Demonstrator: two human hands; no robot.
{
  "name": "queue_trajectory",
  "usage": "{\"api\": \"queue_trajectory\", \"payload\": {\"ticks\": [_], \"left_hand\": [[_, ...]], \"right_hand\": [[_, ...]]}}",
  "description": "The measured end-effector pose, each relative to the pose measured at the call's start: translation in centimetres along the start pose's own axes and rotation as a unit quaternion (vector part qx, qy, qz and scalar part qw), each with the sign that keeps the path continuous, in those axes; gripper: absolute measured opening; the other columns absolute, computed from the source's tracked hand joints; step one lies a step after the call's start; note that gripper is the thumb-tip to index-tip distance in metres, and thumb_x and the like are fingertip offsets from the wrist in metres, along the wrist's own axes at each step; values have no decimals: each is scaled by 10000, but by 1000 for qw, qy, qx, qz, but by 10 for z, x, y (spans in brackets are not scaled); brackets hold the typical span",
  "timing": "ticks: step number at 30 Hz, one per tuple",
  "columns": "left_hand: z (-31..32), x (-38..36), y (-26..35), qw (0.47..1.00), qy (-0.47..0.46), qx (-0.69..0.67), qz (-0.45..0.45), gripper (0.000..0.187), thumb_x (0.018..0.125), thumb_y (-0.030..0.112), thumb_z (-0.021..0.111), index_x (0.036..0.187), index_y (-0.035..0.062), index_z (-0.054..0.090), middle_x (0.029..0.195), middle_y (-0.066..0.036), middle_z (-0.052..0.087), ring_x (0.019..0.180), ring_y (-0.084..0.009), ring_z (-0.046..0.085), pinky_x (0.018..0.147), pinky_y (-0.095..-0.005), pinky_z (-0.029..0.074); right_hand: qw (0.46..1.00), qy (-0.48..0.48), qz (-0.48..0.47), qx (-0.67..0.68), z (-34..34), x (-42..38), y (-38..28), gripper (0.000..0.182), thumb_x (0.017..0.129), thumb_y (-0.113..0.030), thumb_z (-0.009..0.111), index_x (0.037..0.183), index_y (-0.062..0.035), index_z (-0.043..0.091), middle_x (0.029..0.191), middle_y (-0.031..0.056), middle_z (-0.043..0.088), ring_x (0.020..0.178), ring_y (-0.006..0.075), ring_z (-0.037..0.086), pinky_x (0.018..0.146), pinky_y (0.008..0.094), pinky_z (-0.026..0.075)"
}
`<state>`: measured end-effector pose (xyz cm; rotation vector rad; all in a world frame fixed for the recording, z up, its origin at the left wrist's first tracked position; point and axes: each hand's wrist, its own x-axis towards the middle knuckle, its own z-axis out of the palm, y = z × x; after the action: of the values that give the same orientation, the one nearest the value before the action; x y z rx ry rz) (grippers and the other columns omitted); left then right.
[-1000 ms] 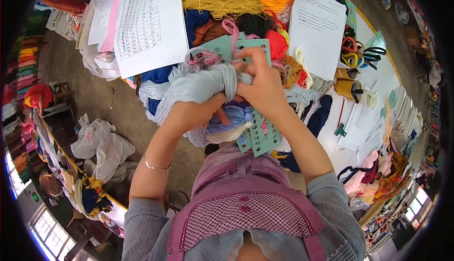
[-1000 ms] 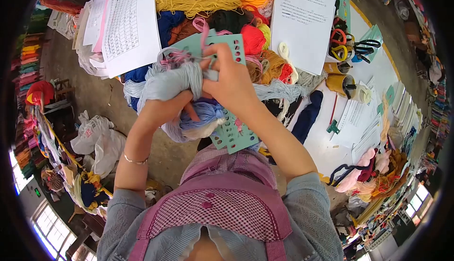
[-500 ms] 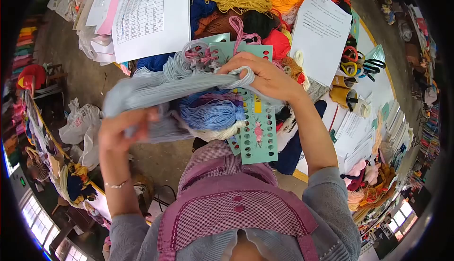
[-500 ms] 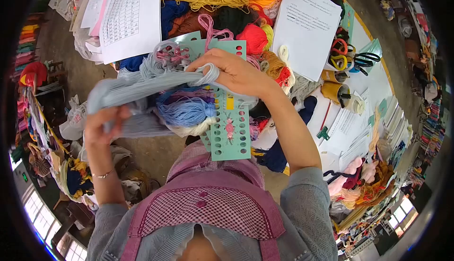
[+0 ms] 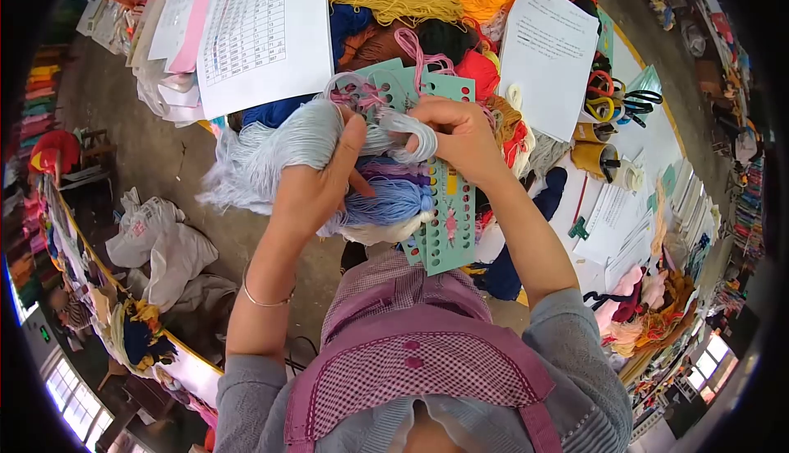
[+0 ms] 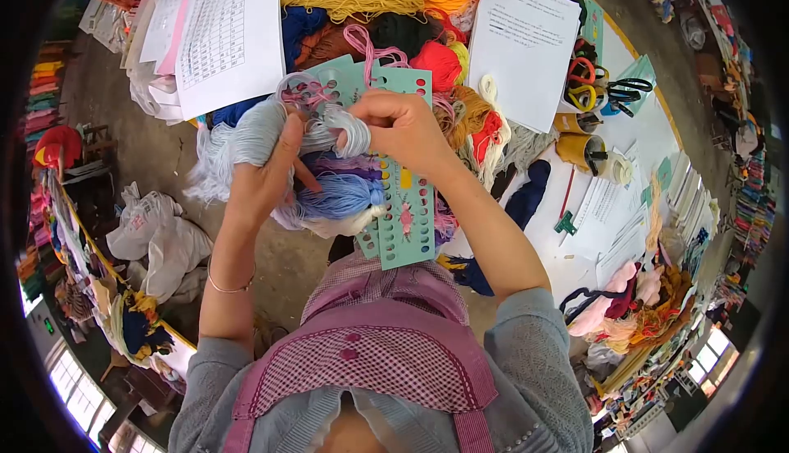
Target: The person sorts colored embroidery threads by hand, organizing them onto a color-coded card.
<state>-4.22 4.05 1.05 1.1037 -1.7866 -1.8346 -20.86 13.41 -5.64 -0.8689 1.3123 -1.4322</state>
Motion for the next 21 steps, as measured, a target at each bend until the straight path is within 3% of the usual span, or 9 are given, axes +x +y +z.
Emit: {"api": "queue_trajectory", "payload": {"ticks": [4, 6, 7, 13, 16, 17, 18, 20, 21], "left_hand": [[-8, -1, 1, 997, -39, 59, -6, 222, 956, 224, 564, 939, 3, 557, 698, -29, 500, 487, -117, 506, 445, -241, 390], [-7, 0, -11, 976, -5, 141, 168, 246, 927, 234, 604, 948, -6, 555, 749, -64, 509, 656, -171, 529, 601, -299, 437], [-5, 2, -14, 981, 2, 93, 172, 263, 895, 239, 641, 933, -8, 560, 792, -89, 518, 789, -208, 521, 722, -333, 428], [-9, 19, -35, 966, -17, 201, 159, 273, 885, 244, 648, 966, -11, 591, 844, -121, 575, 818, -257, 550, 769, -351, 442], [-5, 15, -36, 984, -29, 160, 74, 327, 841, 275, 697, 961, -9, 587, 857, -128, 577, 830, -270, 547, 778, -373, 438], [1, 14, -33, 972, -10, 159, 170, 325, 787, 244, 732, 929, -12, 591, 820, -116, 576, 776, -254, 546, 738, -362, 450], [2, 15, -27, 972, -13, 160, 169, 325, 787, 244, 732, 929, -12, 591, 820, -116, 576, 776, -254, 546, 738, -362, 450], [2, 16, -21, 965, -52, 240, 89, 265, 753, 173, 715, 906, -20, 616, 803, -98, 591, 728, -221, 553, 704, -328, 464], [-1, 19, -27, 979, -18, 187, 78, 197, 735, 109, 674, 879, -22, 642, 764, -95, 597, 701, -188, 557, 665, -303, 463]], "right_hand": [[994, -16, -26, -105, 8, 4, 3, 212, 697, -101, 792, 889, -57, 714, 719, -36, 505, 595, 52, 432, 528, 232, 335], [961, -18, -118, -251, 12, 7, 10, 235, 696, -78, 768, 919, -60, 699, 750, -37, 515, 631, 58, 503, 548, 239, 380], [968, -34, -113, -222, 12, 7, 10, 216, 695, -14, 729, 901, -39, 667, 826, -25, 522, 698, 64, 559, 593, 235, 426], [992, -124, -36, 5, -22, 3, 17, 229, 689, 61, 680, 887, -52, 663, 975, 1, 512, 817, 69, 512, 676, 231, 435], [986, -143, -73, -40, -19, 3, 13, 220, 679, 72, 674, 865, -40, 639, 1034, 39, 526, 888, 133, 540, 723, 258, 446], [981, -149, -90, -90, -16, 3, 9, 217, 671, 66, 686, 853, -37, 629, 1044, 49, 534, 911, 159, 547, 741, 270, 449], [979, -147, -82, -115, -16, 3, 4, 218, 653, 41, 718, 828, -34, 613, 1053, 58, 546, 942, 196, 550, 773, 292, 451], [978, -138, -102, -119, -17, 0, 7, 222, 647, 39, 726, 827, -34, 618, 1040, 53, 549, 944, 190, 548, 790, 293, 447], [976, -130, -123, -124, -18, -1, 8, 226, 641, 36, 734, 825, -33, 623, 1028, 48, 553, 947, 184, 546, 807, 293, 443]]}}
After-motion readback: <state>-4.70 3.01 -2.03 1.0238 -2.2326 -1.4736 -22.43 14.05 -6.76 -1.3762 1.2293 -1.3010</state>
